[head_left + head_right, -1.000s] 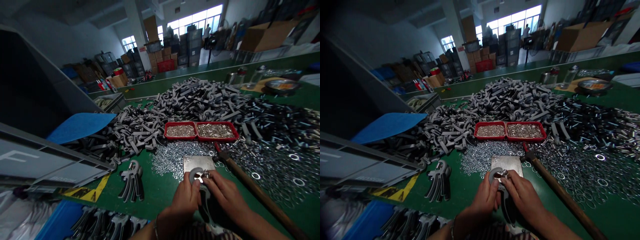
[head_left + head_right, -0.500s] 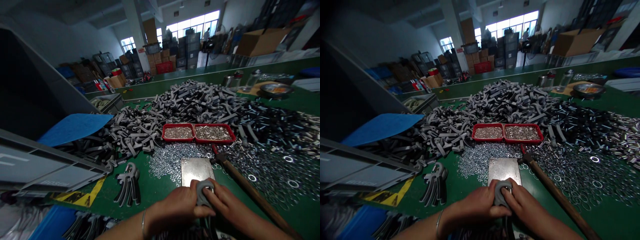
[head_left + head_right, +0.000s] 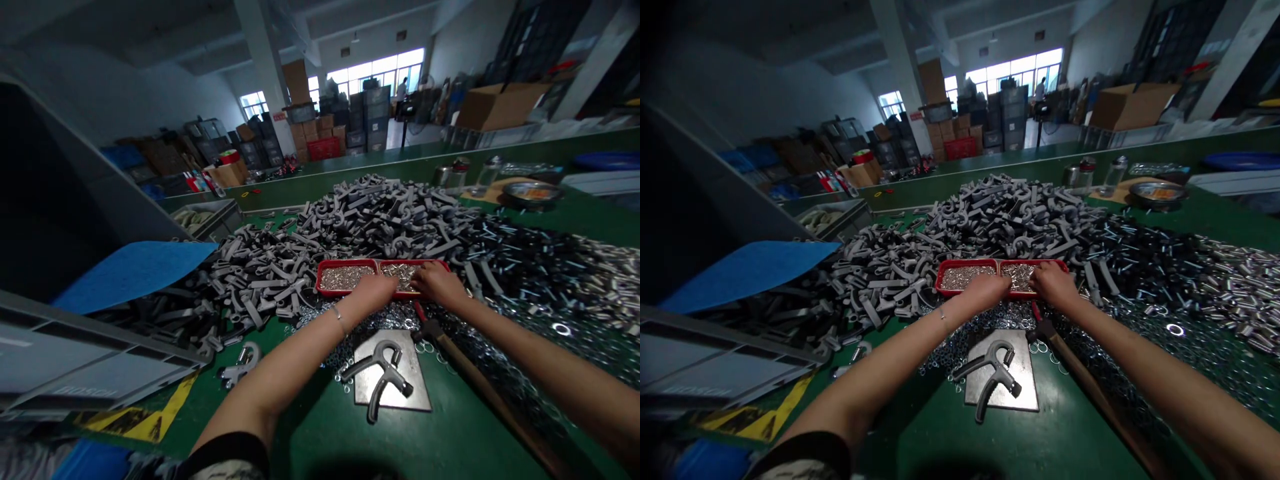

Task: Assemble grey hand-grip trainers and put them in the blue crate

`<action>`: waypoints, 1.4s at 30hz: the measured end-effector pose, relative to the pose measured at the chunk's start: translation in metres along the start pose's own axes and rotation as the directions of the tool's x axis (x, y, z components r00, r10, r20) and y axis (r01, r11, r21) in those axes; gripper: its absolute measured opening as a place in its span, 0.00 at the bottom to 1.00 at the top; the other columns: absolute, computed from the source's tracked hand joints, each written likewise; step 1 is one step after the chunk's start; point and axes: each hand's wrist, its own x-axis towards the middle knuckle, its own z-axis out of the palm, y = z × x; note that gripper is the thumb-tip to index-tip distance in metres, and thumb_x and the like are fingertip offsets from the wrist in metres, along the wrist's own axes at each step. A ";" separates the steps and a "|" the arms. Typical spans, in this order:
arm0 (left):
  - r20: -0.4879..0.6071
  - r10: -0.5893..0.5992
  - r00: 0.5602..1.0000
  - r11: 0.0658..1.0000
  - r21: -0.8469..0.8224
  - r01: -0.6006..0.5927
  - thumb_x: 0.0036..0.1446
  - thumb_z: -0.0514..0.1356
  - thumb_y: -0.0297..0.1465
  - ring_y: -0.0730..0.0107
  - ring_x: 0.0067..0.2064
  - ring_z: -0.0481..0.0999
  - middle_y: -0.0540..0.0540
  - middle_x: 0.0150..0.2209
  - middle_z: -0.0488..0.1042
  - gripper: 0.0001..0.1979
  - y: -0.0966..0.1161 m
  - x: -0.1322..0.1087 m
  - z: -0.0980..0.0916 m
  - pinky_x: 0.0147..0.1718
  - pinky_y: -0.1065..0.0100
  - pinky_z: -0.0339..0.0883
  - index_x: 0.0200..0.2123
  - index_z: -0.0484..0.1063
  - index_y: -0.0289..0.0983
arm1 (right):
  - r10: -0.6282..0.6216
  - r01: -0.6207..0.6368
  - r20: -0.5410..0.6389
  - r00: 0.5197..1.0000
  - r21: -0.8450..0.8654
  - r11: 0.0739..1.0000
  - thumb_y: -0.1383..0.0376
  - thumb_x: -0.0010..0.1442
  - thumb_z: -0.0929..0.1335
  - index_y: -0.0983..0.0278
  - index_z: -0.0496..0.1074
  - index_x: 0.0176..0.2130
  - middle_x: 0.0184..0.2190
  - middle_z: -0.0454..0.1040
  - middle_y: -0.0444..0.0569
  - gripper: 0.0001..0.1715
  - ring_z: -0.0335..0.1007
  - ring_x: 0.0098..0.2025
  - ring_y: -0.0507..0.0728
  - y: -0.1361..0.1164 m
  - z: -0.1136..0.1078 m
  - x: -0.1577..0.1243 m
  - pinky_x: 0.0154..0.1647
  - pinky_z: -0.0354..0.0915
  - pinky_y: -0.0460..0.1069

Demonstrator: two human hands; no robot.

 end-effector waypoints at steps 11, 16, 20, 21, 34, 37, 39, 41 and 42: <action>-0.087 -0.102 0.991 0.990 -0.107 0.092 0.64 0.53 0.19 0.56 0.51 0.78 0.31 0.45 0.79 0.11 -0.002 0.076 0.039 0.52 0.60 0.69 0.44 0.76 0.27 | 0.055 -0.054 -0.013 0.998 0.025 0.998 0.64 0.68 0.62 0.68 0.72 0.42 0.44 0.75 0.62 0.12 0.69 0.49 0.65 -0.001 0.004 0.015 0.44 0.63 0.52; -0.185 -0.175 0.967 0.960 -0.249 0.126 0.66 0.49 0.20 0.55 0.50 0.77 0.30 0.47 0.77 0.14 -0.004 0.068 0.032 0.49 0.60 0.71 0.51 0.70 0.24 | 0.197 -0.183 -0.058 0.979 0.189 0.965 0.62 0.68 0.59 0.69 0.71 0.47 0.41 0.76 0.63 0.17 0.72 0.43 0.66 0.008 -0.008 0.020 0.39 0.64 0.53; -0.242 -0.170 0.955 0.894 -0.445 0.047 0.67 0.53 0.24 0.62 0.49 0.77 0.39 0.47 0.78 0.12 -0.004 0.026 0.027 0.50 0.62 0.70 0.50 0.71 0.32 | 0.137 -0.123 -0.009 0.991 0.385 0.915 0.61 0.66 0.61 0.65 0.73 0.43 0.41 0.78 0.55 0.15 0.74 0.42 0.60 -0.007 -0.020 -0.019 0.42 0.67 0.51; -0.252 -0.186 0.950 0.832 -0.554 0.017 0.66 0.55 0.25 0.64 0.48 0.78 0.42 0.47 0.79 0.10 -0.002 0.007 0.029 0.49 0.62 0.71 0.49 0.72 0.35 | 0.091 -0.093 0.026 0.996 0.458 0.884 0.59 0.66 0.62 0.63 0.74 0.42 0.41 0.79 0.52 0.15 0.75 0.42 0.59 -0.016 -0.021 -0.036 0.43 0.68 0.50; -0.128 -0.434 0.892 0.581 -0.796 0.169 0.58 0.63 0.27 0.67 0.41 0.73 0.49 0.34 0.75 0.05 0.040 -0.134 0.089 0.45 0.66 0.64 0.29 0.74 0.37 | -0.091 -0.113 0.306 0.948 0.589 0.800 0.51 0.70 0.59 0.62 0.72 0.37 0.32 0.78 0.47 0.22 0.73 0.32 0.55 -0.075 0.022 -0.118 0.32 0.64 0.47; -0.094 -0.476 0.874 0.546 -0.811 0.210 0.59 0.62 0.28 0.67 0.39 0.72 0.49 0.33 0.74 0.06 0.040 -0.130 0.091 0.42 0.67 0.64 0.29 0.73 0.36 | -0.115 -0.058 0.318 0.941 0.488 0.871 0.55 0.71 0.59 0.62 0.71 0.35 0.31 0.78 0.48 0.20 0.73 0.32 0.55 -0.075 0.018 -0.111 0.31 0.62 0.46; -0.075 -0.492 0.867 0.527 -0.819 0.228 0.60 0.62 0.29 0.68 0.39 0.72 0.50 0.33 0.74 0.06 0.041 -0.130 0.091 0.40 0.67 0.63 0.29 0.73 0.36 | -0.117 -0.027 0.311 0.943 0.424 0.905 0.58 0.70 0.61 0.63 0.71 0.35 0.32 0.77 0.50 0.17 0.73 0.31 0.56 -0.081 0.014 -0.107 0.31 0.62 0.47; -0.081 -0.490 0.868 0.541 -0.809 0.230 0.60 0.62 0.29 0.67 0.39 0.72 0.49 0.33 0.74 0.07 0.042 -0.130 0.090 0.41 0.67 0.63 0.29 0.73 0.36 | -0.119 0.013 0.293 0.949 0.339 0.941 0.64 0.68 0.62 0.65 0.72 0.36 0.33 0.77 0.55 0.12 0.74 0.33 0.59 -0.091 0.010 -0.103 0.32 0.62 0.49; -0.090 -0.484 0.870 0.559 -0.797 0.229 0.60 0.62 0.29 0.67 0.40 0.72 0.49 0.33 0.74 0.07 0.043 -0.131 0.089 0.41 0.67 0.63 0.29 0.73 0.36 | -0.126 0.037 0.284 0.950 0.301 0.953 0.68 0.66 0.62 0.66 0.72 0.36 0.34 0.77 0.58 0.10 0.74 0.34 0.61 -0.097 0.008 -0.102 0.33 0.63 0.49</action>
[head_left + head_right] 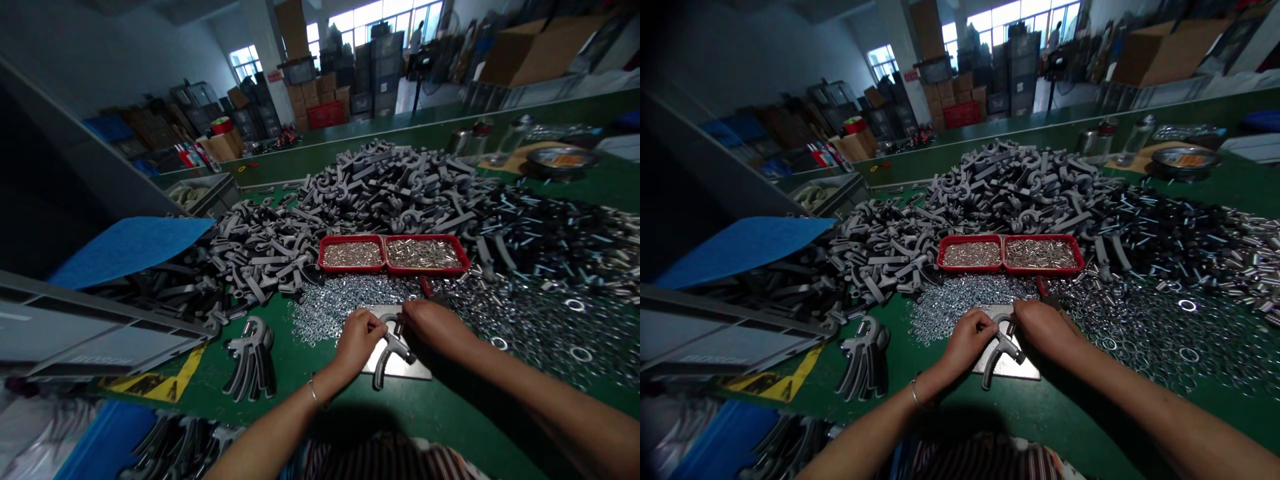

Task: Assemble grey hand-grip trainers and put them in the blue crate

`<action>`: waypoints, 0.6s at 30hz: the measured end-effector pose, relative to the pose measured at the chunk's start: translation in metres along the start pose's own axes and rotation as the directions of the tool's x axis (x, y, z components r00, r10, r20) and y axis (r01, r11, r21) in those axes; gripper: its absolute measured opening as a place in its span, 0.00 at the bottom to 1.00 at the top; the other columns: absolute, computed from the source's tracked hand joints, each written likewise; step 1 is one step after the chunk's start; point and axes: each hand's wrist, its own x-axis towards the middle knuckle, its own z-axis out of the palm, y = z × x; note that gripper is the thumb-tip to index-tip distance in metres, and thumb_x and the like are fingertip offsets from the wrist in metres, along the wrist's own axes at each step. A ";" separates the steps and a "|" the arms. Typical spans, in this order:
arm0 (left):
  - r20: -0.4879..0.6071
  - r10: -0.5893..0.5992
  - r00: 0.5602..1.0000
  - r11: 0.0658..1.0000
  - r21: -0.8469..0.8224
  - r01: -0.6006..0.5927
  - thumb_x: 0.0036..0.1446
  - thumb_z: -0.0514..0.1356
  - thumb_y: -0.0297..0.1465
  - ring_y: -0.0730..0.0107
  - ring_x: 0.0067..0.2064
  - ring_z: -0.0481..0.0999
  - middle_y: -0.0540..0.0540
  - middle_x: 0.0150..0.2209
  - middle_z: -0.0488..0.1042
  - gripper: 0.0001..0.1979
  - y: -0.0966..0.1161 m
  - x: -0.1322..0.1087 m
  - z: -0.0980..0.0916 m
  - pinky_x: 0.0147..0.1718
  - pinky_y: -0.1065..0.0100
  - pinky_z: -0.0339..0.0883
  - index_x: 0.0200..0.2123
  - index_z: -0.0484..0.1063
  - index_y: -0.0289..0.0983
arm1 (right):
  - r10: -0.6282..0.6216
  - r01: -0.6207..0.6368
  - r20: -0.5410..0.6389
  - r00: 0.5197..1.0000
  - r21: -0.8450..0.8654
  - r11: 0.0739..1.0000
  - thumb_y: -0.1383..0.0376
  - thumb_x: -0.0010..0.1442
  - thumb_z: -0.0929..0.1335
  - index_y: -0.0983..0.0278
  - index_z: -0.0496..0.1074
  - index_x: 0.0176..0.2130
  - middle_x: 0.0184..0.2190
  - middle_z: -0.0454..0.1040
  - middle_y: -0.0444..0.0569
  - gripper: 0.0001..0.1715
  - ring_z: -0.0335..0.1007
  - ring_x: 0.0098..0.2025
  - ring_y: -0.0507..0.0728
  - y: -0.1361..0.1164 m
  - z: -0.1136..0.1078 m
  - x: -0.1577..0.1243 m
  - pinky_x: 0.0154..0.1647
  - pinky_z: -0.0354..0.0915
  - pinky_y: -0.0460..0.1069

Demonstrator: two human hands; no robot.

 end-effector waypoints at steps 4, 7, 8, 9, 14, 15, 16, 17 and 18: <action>0.000 0.061 0.998 0.988 0.143 -0.061 0.62 0.61 0.29 0.65 0.42 0.71 0.48 0.35 0.73 0.07 0.004 -0.003 0.001 0.44 0.65 0.63 0.30 0.71 0.37 | -0.065 0.066 0.008 0.998 -0.113 0.991 0.79 0.60 0.62 0.67 0.73 0.36 0.36 0.77 0.62 0.13 0.75 0.43 0.65 -0.017 -0.001 0.009 0.39 0.66 0.51; 0.056 0.145 0.988 0.935 0.318 -0.155 0.65 0.59 0.30 0.61 0.44 0.71 0.46 0.38 0.73 0.06 0.006 -0.004 0.002 0.47 0.61 0.63 0.34 0.71 0.36 | -0.103 0.108 0.044 0.994 -0.130 0.986 0.74 0.63 0.64 0.65 0.72 0.38 0.35 0.78 0.58 0.08 0.76 0.40 0.62 -0.009 -0.005 0.005 0.38 0.68 0.50; 0.104 0.183 0.978 0.901 0.380 -0.209 0.66 0.57 0.30 0.60 0.45 0.71 0.44 0.39 0.74 0.06 0.005 -0.004 0.003 0.48 0.60 0.63 0.36 0.72 0.36 | -0.100 0.106 0.047 0.994 -0.129 0.986 0.70 0.65 0.64 0.65 0.72 0.40 0.36 0.78 0.56 0.06 0.76 0.39 0.61 -0.002 -0.008 -0.002 0.37 0.68 0.50; 0.162 0.220 0.962 0.861 0.433 -0.269 0.67 0.56 0.30 0.59 0.46 0.71 0.43 0.40 0.74 0.07 0.005 -0.004 0.004 0.49 0.59 0.63 0.37 0.72 0.36 | -0.082 0.086 0.029 0.996 -0.137 0.987 0.66 0.66 0.64 0.64 0.71 0.41 0.37 0.78 0.55 0.07 0.76 0.38 0.61 0.006 -0.010 -0.011 0.36 0.68 0.50; 0.409 0.313 0.857 0.693 0.518 -0.500 0.70 0.50 0.31 0.57 0.47 0.71 0.41 0.45 0.75 0.13 0.009 -0.013 0.006 0.47 0.58 0.64 0.42 0.74 0.35 | 0.113 -0.176 -0.203 0.973 -0.328 0.928 0.53 0.64 0.63 0.62 0.68 0.36 0.34 0.75 0.59 0.15 0.71 0.38 0.68 0.054 -0.010 -0.073 0.32 0.65 0.55; 0.423 0.314 0.850 0.676 0.529 -0.513 0.70 0.50 0.34 0.55 0.49 0.71 0.39 0.47 0.74 0.14 0.011 -0.018 0.006 0.48 0.56 0.64 0.44 0.74 0.34 | 0.137 -0.196 -0.193 0.972 -0.334 0.922 0.52 0.63 0.63 0.61 0.67 0.33 0.31 0.74 0.59 0.15 0.70 0.37 0.68 0.061 -0.007 -0.083 0.31 0.64 0.55; 0.418 0.309 0.854 0.667 0.545 -0.508 0.69 0.52 0.37 0.53 0.50 0.70 0.38 0.50 0.73 0.15 0.013 -0.022 0.006 0.49 0.55 0.64 0.47 0.73 0.34 | 0.162 -0.214 -0.181 0.970 -0.317 0.924 0.52 0.62 0.63 0.60 0.66 0.30 0.29 0.73 0.58 0.16 0.69 0.35 0.68 0.068 -0.005 -0.090 0.30 0.64 0.55; 0.398 0.297 0.868 0.665 0.567 -0.487 0.68 0.53 0.39 0.51 0.52 0.70 0.36 0.54 0.72 0.17 0.015 -0.027 0.005 0.50 0.53 0.64 0.50 0.72 0.33 | 0.178 -0.221 -0.174 0.969 -0.276 0.935 0.53 0.62 0.62 0.59 0.65 0.29 0.28 0.72 0.57 0.16 0.69 0.35 0.67 0.072 -0.002 -0.094 0.30 0.64 0.55; 0.371 0.281 0.885 0.667 0.587 -0.459 0.67 0.55 0.40 0.50 0.53 0.69 0.36 0.56 0.70 0.18 0.018 -0.031 0.005 0.51 0.51 0.64 0.52 0.71 0.33 | 0.181 -0.217 -0.176 0.968 -0.214 0.952 0.53 0.63 0.62 0.59 0.65 0.29 0.28 0.72 0.57 0.16 0.70 0.35 0.66 0.074 -0.001 -0.097 0.32 0.64 0.55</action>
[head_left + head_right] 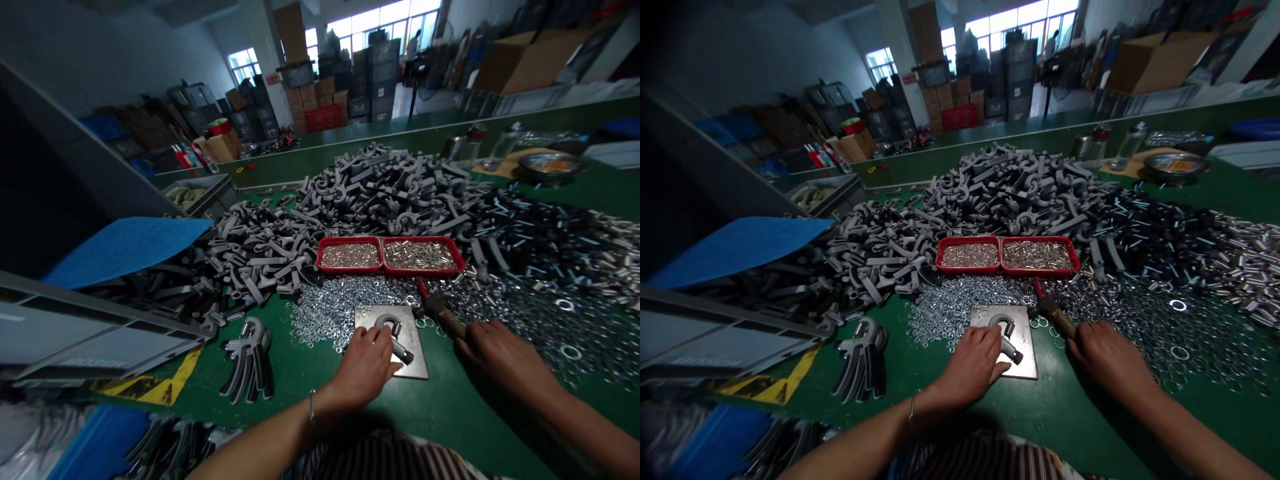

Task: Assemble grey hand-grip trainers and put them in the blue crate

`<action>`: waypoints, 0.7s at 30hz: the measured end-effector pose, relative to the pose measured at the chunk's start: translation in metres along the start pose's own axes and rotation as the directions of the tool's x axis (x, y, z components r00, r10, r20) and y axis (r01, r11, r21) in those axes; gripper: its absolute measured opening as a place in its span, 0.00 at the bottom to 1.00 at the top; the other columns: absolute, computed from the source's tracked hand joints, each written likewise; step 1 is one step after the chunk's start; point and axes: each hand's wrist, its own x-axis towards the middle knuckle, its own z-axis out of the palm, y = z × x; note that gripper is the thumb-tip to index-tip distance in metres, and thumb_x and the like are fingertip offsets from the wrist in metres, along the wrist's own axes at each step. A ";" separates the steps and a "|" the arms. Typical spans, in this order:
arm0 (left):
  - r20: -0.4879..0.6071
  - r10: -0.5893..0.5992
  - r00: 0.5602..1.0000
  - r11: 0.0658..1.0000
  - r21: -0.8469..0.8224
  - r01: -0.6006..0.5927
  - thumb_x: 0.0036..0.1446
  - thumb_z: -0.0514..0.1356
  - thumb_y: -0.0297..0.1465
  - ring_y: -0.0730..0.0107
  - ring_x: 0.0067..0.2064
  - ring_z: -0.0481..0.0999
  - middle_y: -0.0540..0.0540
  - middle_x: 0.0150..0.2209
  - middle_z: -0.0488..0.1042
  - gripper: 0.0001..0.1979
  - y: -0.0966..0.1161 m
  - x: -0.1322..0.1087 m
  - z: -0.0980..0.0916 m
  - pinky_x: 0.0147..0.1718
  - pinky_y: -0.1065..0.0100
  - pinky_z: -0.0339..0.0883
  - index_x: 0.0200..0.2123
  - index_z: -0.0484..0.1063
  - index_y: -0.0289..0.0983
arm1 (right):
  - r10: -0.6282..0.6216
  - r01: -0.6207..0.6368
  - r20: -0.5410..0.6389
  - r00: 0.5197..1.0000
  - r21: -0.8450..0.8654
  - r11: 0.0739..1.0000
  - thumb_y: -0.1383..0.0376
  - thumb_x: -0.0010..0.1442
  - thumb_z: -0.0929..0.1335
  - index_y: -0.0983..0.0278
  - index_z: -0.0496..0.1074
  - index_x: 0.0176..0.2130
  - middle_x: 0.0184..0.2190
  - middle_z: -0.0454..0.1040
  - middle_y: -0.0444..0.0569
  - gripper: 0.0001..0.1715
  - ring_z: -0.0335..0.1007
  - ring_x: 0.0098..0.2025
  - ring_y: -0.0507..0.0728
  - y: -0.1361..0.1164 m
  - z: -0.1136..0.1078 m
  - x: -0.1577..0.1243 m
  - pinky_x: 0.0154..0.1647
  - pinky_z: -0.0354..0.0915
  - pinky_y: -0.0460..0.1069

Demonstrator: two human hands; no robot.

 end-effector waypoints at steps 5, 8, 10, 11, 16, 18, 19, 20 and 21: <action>-0.013 -0.071 0.997 0.997 0.005 0.071 0.67 0.53 0.31 0.52 0.56 0.68 0.39 0.59 0.69 0.15 0.008 -0.006 -0.006 0.54 0.52 0.64 0.55 0.67 0.35 | -0.061 0.027 0.066 0.996 0.430 0.903 0.50 0.69 0.57 0.60 0.66 0.44 0.34 0.75 0.53 0.19 0.73 0.33 0.61 -0.019 -0.014 0.000 0.36 0.67 0.52; -0.021 -0.072 0.997 0.997 -0.009 0.072 0.67 0.53 0.30 0.52 0.56 0.67 0.39 0.59 0.69 0.15 0.008 -0.005 -0.006 0.55 0.52 0.64 0.54 0.67 0.35 | -0.061 -0.016 0.157 0.986 0.449 0.893 0.49 0.70 0.55 0.59 0.66 0.44 0.34 0.76 0.51 0.20 0.74 0.33 0.61 -0.039 -0.026 -0.003 0.34 0.66 0.52; -0.031 -0.077 0.997 0.996 -0.043 0.076 0.66 0.54 0.30 0.52 0.56 0.67 0.39 0.58 0.69 0.15 0.007 -0.006 -0.005 0.55 0.52 0.64 0.54 0.67 0.35 | -0.048 -0.042 0.214 0.976 0.398 0.917 0.49 0.70 0.56 0.59 0.66 0.41 0.34 0.77 0.52 0.20 0.75 0.32 0.62 -0.046 -0.032 -0.005 0.33 0.65 0.52; -0.042 -0.092 0.995 0.994 -0.071 0.089 0.66 0.55 0.30 0.52 0.56 0.67 0.39 0.58 0.68 0.15 0.007 -0.007 -0.005 0.56 0.52 0.64 0.54 0.67 0.35 | -0.049 -0.048 0.237 0.970 0.388 0.921 0.49 0.70 0.56 0.59 0.67 0.41 0.34 0.77 0.52 0.20 0.75 0.32 0.62 -0.048 -0.035 -0.006 0.32 0.65 0.52; -0.140 -0.287 0.948 0.932 -0.270 0.242 0.60 0.62 0.35 0.49 0.59 0.64 0.36 0.59 0.65 0.30 0.006 -0.012 0.007 0.60 0.49 0.61 0.63 0.58 0.36 | -0.131 0.026 0.190 0.973 0.471 0.882 0.50 0.71 0.56 0.58 0.69 0.46 0.36 0.79 0.51 0.20 0.76 0.35 0.61 -0.060 -0.046 -0.006 0.37 0.67 0.52; -0.148 -0.332 0.931 0.912 -0.301 0.278 0.60 0.62 0.35 0.47 0.60 0.63 0.33 0.59 0.64 0.37 0.006 -0.013 0.014 0.61 0.46 0.60 0.67 0.50 0.33 | -0.137 0.035 0.217 0.966 0.420 0.907 0.52 0.70 0.57 0.58 0.70 0.42 0.34 0.79 0.51 0.18 0.76 0.32 0.62 -0.068 -0.046 -0.004 0.33 0.66 0.52; -0.148 -0.341 0.928 0.909 -0.305 0.285 0.60 0.62 0.34 0.45 0.61 0.63 0.32 0.59 0.64 0.39 0.006 -0.014 0.017 0.62 0.45 0.59 0.68 0.47 0.32 | -0.139 0.033 0.241 0.961 0.399 0.916 0.52 0.69 0.59 0.58 0.70 0.40 0.32 0.79 0.52 0.18 0.75 0.30 0.61 -0.071 -0.046 -0.002 0.32 0.65 0.52; -0.145 -0.345 0.927 0.906 -0.308 0.289 0.59 0.62 0.34 0.44 0.61 0.62 0.31 0.60 0.63 0.40 0.006 -0.014 0.019 0.62 0.44 0.58 0.69 0.45 0.32 | -0.145 0.028 0.259 0.955 0.408 0.913 0.51 0.68 0.60 0.58 0.71 0.39 0.31 0.78 0.52 0.17 0.75 0.30 0.61 -0.072 -0.044 -0.001 0.31 0.65 0.51; -0.143 -0.346 0.927 0.905 -0.313 0.289 0.59 0.62 0.34 0.43 0.62 0.62 0.30 0.61 0.62 0.42 0.005 -0.014 0.020 0.62 0.43 0.57 0.69 0.44 0.32 | -0.156 0.016 0.273 0.949 0.454 0.891 0.51 0.68 0.61 0.59 0.71 0.38 0.31 0.78 0.52 0.18 0.75 0.30 0.61 -0.072 -0.043 -0.001 0.31 0.65 0.51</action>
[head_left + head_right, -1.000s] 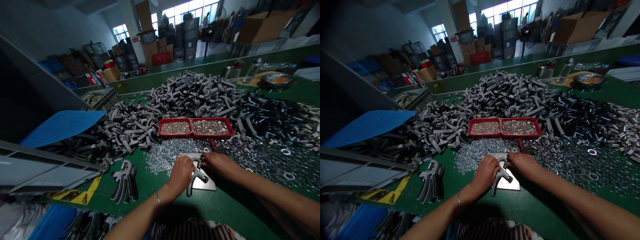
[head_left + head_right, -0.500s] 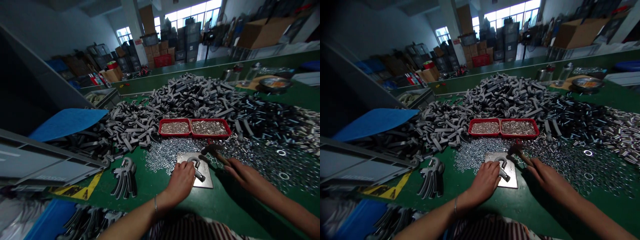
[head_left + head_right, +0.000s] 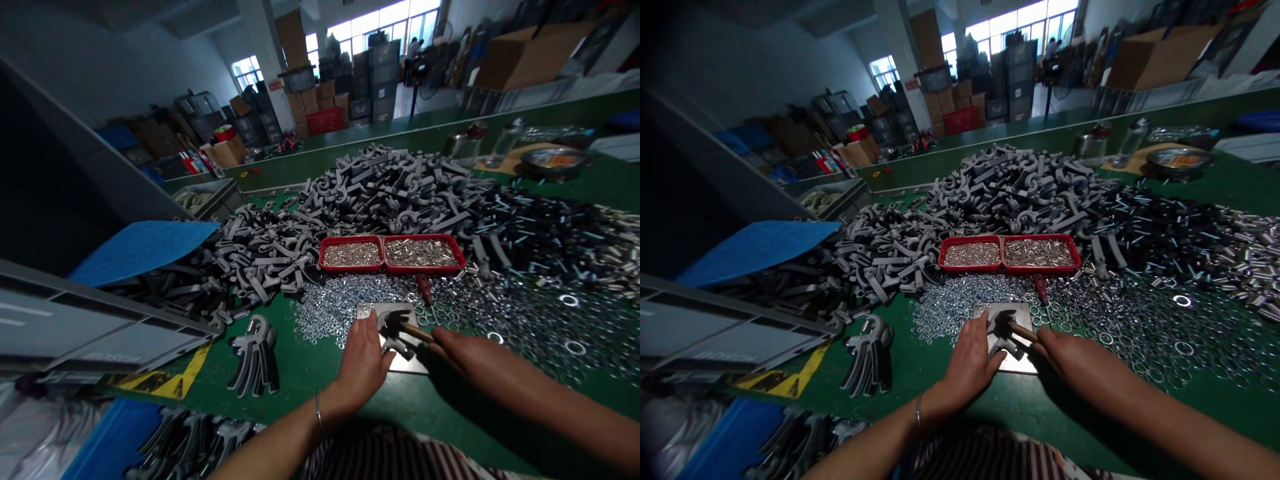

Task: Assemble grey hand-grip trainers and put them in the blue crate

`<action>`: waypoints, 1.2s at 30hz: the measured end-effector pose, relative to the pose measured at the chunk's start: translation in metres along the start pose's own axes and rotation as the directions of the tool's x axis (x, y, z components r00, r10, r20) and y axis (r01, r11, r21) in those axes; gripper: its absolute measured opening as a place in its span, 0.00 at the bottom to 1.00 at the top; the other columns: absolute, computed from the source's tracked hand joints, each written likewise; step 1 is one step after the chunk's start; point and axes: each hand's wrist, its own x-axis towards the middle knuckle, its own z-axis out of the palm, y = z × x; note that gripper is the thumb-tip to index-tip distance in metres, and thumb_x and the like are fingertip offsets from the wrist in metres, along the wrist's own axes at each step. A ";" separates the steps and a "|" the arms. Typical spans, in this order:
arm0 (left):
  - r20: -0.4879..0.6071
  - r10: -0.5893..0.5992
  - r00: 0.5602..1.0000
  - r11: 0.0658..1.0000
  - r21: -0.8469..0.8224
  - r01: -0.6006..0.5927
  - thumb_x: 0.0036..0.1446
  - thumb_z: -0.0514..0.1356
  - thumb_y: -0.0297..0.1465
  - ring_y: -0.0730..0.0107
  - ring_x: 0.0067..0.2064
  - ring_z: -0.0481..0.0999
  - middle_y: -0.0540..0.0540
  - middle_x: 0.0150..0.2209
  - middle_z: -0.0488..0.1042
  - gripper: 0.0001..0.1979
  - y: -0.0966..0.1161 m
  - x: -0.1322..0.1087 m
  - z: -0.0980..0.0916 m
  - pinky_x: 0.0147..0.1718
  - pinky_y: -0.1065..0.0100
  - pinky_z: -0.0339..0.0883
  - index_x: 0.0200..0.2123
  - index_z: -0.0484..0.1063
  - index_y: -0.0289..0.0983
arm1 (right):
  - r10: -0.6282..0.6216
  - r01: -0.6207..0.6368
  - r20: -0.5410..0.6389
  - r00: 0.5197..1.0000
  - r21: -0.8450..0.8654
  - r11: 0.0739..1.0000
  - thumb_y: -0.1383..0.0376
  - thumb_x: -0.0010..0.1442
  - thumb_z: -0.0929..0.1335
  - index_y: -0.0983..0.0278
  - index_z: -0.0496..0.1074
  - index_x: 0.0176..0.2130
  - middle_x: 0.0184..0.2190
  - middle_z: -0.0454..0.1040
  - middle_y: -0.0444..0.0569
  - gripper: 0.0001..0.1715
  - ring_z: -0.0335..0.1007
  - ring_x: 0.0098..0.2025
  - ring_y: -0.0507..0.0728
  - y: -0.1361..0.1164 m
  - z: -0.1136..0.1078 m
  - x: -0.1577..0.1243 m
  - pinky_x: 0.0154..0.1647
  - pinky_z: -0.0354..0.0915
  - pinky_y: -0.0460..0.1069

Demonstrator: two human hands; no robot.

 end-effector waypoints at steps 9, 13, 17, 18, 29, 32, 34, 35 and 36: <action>0.271 -0.211 0.939 0.770 -0.546 0.331 0.58 0.63 0.38 0.56 0.47 0.77 0.38 0.46 0.76 0.33 -0.003 0.035 -0.035 0.50 0.53 0.70 0.63 0.56 0.35 | 0.494 -0.384 -0.067 0.867 0.541 0.748 0.38 0.63 0.59 0.60 0.69 0.45 0.24 0.71 0.49 0.31 0.63 0.19 0.56 0.098 -0.031 -0.008 0.16 0.56 0.49; 0.118 -0.238 0.964 0.871 -0.412 0.266 0.55 0.65 0.31 0.56 0.54 0.71 0.38 0.51 0.72 0.24 -0.018 0.036 -0.040 0.57 0.54 0.63 0.55 0.65 0.35 | 0.173 -0.256 -0.397 0.902 -0.167 0.952 0.49 0.67 0.59 0.65 0.72 0.39 0.36 0.76 0.63 0.25 0.73 0.38 0.68 0.110 -0.053 0.021 0.39 0.67 0.59; 0.079 -0.088 0.993 0.973 -0.205 0.102 0.60 0.61 0.28 0.57 0.53 0.69 0.42 0.47 0.73 0.11 -0.029 0.023 -0.036 0.56 0.55 0.62 0.47 0.71 0.37 | 0.071 -0.192 -0.327 0.942 -0.353 0.916 0.56 0.69 0.60 0.65 0.73 0.39 0.38 0.78 0.60 0.19 0.76 0.41 0.65 0.069 -0.028 0.070 0.42 0.67 0.55; 0.073 -0.069 0.995 0.980 -0.182 0.082 0.60 0.62 0.30 0.57 0.53 0.68 0.42 0.49 0.72 0.12 -0.029 0.020 -0.036 0.57 0.54 0.61 0.48 0.71 0.37 | 0.109 -0.218 -0.309 0.945 -0.346 0.912 0.55 0.69 0.61 0.65 0.72 0.38 0.36 0.79 0.60 0.19 0.77 0.38 0.65 0.059 -0.018 0.081 0.37 0.67 0.53; 0.154 -0.024 0.988 0.992 -0.121 0.043 0.56 0.67 0.34 0.54 0.55 0.64 0.42 0.51 0.69 0.20 -0.015 0.030 -0.025 0.57 0.54 0.59 0.50 0.67 0.37 | 0.181 -0.089 -0.297 0.938 0.300 0.950 0.53 0.67 0.65 0.63 0.66 0.44 0.34 0.80 0.55 0.16 0.78 0.33 0.61 0.030 -0.021 0.077 0.34 0.71 0.52; 0.150 -0.042 0.988 0.989 -0.135 0.062 0.56 0.67 0.35 0.54 0.54 0.65 0.42 0.50 0.69 0.20 -0.018 0.030 -0.023 0.56 0.55 0.59 0.49 0.66 0.38 | 0.111 0.127 -0.264 0.958 0.738 0.663 0.46 0.67 0.65 0.60 0.65 0.42 0.34 0.80 0.51 0.20 0.78 0.29 0.58 -0.001 0.007 0.075 0.32 0.74 0.52; 0.152 -0.047 0.987 0.987 -0.147 0.070 0.56 0.67 0.36 0.54 0.54 0.65 0.42 0.51 0.69 0.21 -0.020 0.029 -0.022 0.56 0.55 0.59 0.49 0.66 0.38 | 0.138 0.161 -0.305 0.942 0.775 0.611 0.45 0.65 0.66 0.59 0.64 0.42 0.34 0.80 0.49 0.21 0.78 0.28 0.57 -0.014 0.031 0.080 0.29 0.74 0.51; 0.155 -0.047 0.987 0.986 -0.154 0.071 0.56 0.67 0.37 0.55 0.54 0.65 0.42 0.51 0.68 0.21 -0.021 0.029 -0.021 0.56 0.55 0.58 0.50 0.65 0.38 | 0.154 0.171 -0.328 0.932 0.772 0.612 0.46 0.65 0.67 0.59 0.63 0.42 0.34 0.80 0.48 0.21 0.78 0.28 0.57 -0.017 0.041 0.083 0.29 0.74 0.51; 0.156 -0.047 0.987 0.984 -0.160 0.072 0.56 0.66 0.37 0.55 0.54 0.64 0.42 0.51 0.68 0.21 -0.021 0.028 -0.020 0.56 0.55 0.58 0.50 0.65 0.38 | 0.162 0.180 -0.347 0.924 0.767 0.615 0.46 0.65 0.67 0.58 0.62 0.43 0.34 0.79 0.48 0.21 0.78 0.28 0.57 -0.018 0.049 0.086 0.29 0.74 0.51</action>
